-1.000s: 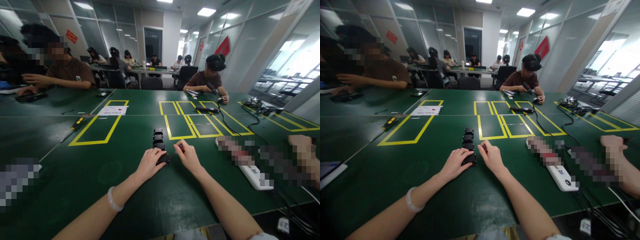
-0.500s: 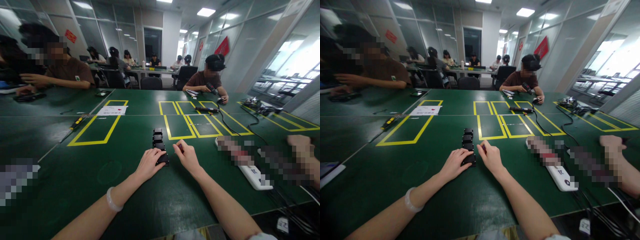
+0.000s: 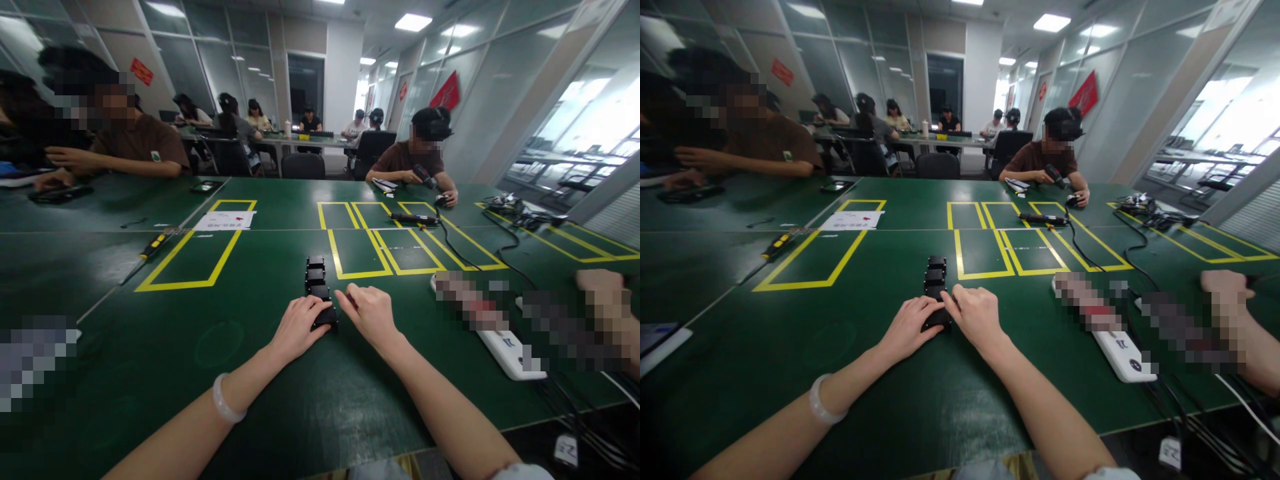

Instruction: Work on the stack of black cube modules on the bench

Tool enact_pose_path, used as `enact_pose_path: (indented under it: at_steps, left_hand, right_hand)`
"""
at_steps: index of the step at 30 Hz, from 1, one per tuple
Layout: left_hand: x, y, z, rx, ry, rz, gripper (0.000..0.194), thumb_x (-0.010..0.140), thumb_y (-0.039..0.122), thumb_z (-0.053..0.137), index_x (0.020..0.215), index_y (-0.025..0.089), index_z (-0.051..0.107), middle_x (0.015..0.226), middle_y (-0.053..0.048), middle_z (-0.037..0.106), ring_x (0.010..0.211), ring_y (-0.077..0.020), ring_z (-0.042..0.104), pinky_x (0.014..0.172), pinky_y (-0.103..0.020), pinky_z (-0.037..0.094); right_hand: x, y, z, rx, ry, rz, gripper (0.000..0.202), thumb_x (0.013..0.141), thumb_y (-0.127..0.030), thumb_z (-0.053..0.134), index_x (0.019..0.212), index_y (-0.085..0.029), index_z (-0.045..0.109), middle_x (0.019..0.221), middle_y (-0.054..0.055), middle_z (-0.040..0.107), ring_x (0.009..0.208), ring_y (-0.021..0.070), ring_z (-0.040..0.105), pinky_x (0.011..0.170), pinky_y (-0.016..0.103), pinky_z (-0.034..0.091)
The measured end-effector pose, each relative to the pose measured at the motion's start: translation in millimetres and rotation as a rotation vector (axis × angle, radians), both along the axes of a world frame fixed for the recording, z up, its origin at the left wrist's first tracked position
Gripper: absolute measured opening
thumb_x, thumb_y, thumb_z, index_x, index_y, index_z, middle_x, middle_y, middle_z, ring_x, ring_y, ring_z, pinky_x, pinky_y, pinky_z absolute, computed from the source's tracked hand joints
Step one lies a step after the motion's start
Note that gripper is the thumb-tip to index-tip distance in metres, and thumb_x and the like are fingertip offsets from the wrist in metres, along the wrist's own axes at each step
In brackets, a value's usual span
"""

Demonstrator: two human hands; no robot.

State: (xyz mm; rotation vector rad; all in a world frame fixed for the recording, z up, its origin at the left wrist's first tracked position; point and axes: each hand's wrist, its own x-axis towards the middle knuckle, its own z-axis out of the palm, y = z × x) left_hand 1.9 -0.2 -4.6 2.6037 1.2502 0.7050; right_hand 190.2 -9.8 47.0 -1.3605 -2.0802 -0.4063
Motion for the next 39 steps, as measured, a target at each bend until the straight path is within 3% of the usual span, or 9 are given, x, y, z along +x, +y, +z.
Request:
enact_pose_path:
  at_steps: [9,18,32,39]
  left_hand:
    - [-1,-1,2.7,-0.01,-0.005,-0.004,0.039,0.084,0.028,0.062,0.122,0.026,0.051,0.11,-0.004,0.055,0.103,-0.0221,0.052,0.091,-0.039,0.039]
    - [-1,1,0.1,-0.003,-0.005,-0.012,0.041,0.085,0.029,0.061,0.125,0.027,0.049,0.11,-0.004,0.055,0.103,-0.0218,0.052,0.09,-0.038,0.039]
    - [0,2,0.4,-0.01,-0.011,-0.017,0.04,0.086,0.029,0.06,0.124,0.027,0.05,0.111,-0.003,0.055,0.104,-0.0214,0.052,0.091,-0.037,0.039]
    - [-1,3,1.1,-0.012,-0.007,-0.019,0.039,0.086,0.029,0.059,0.124,0.026,0.05,0.111,-0.004,0.055,0.104,-0.0222,0.052,0.09,-0.038,0.039]
  right_hand:
    - [1,6,7.5,-0.065,-0.015,-0.031,0.046,0.095,-0.045,0.036,0.061,-0.02,0.051,0.055,0.002,0.061,0.05,0.0112,0.052,0.055,0.027,0.024]
    - [-3,10,-5.9,-0.157,0.052,-0.019,0.036,0.097,-0.04,0.033,0.077,-0.02,0.054,0.057,0.001,0.06,0.053,0.0127,0.058,0.053,0.024,0.026]
    - [5,16,-3.8,-0.315,0.177,0.163,0.026,0.097,-0.034,0.03,0.084,-0.021,0.049,0.06,-0.001,0.058,0.055,0.0145,0.057,0.056,0.023,0.033]
    - [7,20,-4.2,-0.355,0.156,0.18,0.023,0.097,-0.033,0.03,0.09,-0.021,0.048,0.065,0.0,0.06,0.06,0.0149,0.059,0.057,0.023,0.033]
